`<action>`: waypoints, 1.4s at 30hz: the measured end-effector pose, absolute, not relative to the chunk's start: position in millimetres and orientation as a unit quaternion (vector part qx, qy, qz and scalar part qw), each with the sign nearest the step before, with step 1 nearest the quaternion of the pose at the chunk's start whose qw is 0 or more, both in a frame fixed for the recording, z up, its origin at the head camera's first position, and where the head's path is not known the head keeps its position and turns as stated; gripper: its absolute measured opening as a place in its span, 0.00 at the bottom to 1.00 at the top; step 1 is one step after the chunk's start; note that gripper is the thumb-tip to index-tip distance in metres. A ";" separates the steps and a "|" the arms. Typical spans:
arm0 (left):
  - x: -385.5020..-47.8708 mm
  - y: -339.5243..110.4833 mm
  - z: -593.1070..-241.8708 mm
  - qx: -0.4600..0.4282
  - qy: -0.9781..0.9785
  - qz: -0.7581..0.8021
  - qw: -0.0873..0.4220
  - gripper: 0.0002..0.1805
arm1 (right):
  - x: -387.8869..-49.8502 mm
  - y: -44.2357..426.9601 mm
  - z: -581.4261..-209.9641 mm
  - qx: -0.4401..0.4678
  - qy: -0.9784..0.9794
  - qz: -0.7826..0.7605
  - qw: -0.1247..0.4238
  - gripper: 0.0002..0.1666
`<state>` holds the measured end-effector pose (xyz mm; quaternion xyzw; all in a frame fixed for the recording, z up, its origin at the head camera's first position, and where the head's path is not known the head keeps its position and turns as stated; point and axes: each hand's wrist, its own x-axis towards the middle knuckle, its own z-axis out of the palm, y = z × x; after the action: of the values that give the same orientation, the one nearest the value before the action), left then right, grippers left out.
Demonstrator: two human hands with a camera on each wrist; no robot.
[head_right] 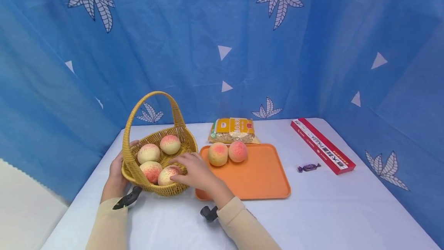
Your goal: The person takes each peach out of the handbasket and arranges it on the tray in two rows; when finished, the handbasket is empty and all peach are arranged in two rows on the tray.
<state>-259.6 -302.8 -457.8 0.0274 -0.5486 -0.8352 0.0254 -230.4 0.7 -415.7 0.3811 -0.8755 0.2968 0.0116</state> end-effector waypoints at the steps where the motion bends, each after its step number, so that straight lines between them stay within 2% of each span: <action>1: -259.9 -302.6 -457.0 0.026 -0.552 -0.833 0.026 0.19 | -231.4 -0.8 -414.5 0.380 -0.879 0.287 0.007 0.27; 7: -259.6 -302.2 -453.6 0.032 -0.551 -0.834 0.023 0.19 | -239.5 -6.6 -404.7 0.389 -0.891 0.233 -0.033 0.32; 13: -259.1 -301.1 -452.8 0.046 -0.546 -0.836 0.020 0.18 | -246.7 -9.9 -397.7 0.405 -0.890 0.193 -0.083 0.34; 20: -260.2 -300.7 -451.7 0.056 -0.552 -0.832 0.014 0.18 | -248.7 -14.1 -389.5 0.397 -0.898 0.151 -0.116 0.35; 31: -257.0 -301.6 -451.3 0.043 -0.551 -0.833 0.020 0.18 | -247.0 -16.6 -394.7 0.387 -0.907 0.136 -0.097 0.34; 42: -257.2 -300.4 -451.3 0.049 -0.547 -0.836 0.020 0.18 | -244.9 -12.6 -402.3 0.406 -0.899 0.157 -0.049 0.35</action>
<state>-257.2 -300.4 -451.3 0.0487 -0.5468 -0.8356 0.0202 -244.9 -12.6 -402.3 0.4064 -0.8988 0.1567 -0.0486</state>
